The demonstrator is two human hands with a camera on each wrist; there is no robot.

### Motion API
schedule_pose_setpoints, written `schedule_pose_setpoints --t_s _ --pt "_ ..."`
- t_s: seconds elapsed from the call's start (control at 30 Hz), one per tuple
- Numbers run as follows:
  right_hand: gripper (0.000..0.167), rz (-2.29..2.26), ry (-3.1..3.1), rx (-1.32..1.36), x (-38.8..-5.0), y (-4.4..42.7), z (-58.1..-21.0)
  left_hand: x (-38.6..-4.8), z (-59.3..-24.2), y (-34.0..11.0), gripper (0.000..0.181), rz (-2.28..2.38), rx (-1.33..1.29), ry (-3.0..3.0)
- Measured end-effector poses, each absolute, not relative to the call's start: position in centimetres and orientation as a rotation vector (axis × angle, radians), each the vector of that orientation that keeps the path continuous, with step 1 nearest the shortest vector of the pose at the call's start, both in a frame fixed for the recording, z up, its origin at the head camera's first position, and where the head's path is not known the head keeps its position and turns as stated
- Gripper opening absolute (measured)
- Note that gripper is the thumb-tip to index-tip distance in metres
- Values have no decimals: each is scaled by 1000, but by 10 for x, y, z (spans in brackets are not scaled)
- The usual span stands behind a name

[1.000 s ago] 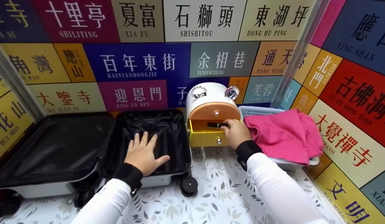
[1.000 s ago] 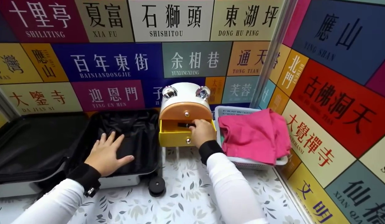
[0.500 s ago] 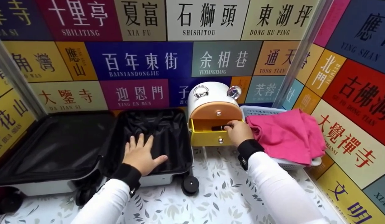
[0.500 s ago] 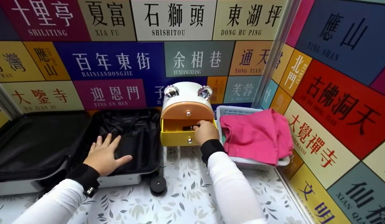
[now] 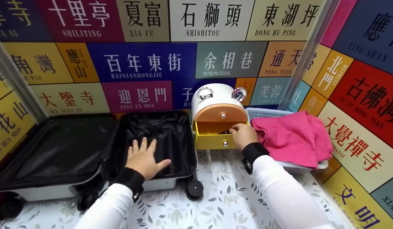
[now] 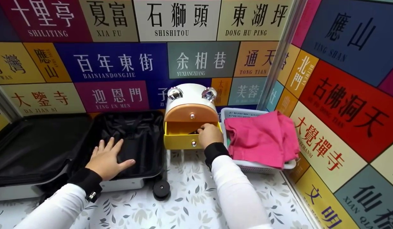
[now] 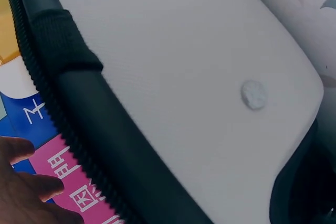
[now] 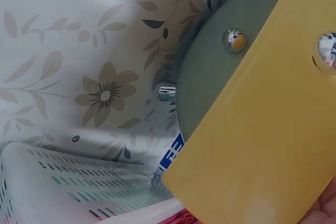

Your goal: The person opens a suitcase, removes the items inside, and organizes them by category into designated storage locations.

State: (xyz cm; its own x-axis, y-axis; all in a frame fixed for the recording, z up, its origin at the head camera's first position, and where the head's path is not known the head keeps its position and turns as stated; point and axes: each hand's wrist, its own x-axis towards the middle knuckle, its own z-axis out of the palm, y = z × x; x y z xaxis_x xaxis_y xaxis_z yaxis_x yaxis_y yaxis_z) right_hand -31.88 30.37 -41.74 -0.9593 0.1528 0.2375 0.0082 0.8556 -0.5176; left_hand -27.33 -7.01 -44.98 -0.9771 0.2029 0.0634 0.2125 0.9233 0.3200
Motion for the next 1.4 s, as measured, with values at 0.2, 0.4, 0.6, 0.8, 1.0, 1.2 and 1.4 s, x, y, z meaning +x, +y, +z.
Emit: schedule_pose_setpoints --t_s 0.2,0.4,0.6,0.8,1.0,1.2,1.4 --pt "30 768 -2765 -133 -319 304 -420 -272 -447 -69 107 -503 -327 -3053" --pt "29 765 -2756 -136 -318 302 -423 -272 -447 -70 107 -505 -326 -3054" --pt "29 776 -2718 -125 -316 301 -428 -274 -447 -69 108 -513 -326 -3051" --pt "23 792 -2515 -38 -312 301 -444 -275 -449 -68 109 -511 -326 -3054" --pt "10 759 -2239 111 -303 294 -465 -275 -448 -68 108 -506 -326 -3055" --pt "19 651 -2137 222 -294 285 -485 -275 -445 -68 107 -503 -320 -3053" --pt "15 604 -2275 294 -288 281 -494 -274 -444 -68 107 -506 -318 -3055"
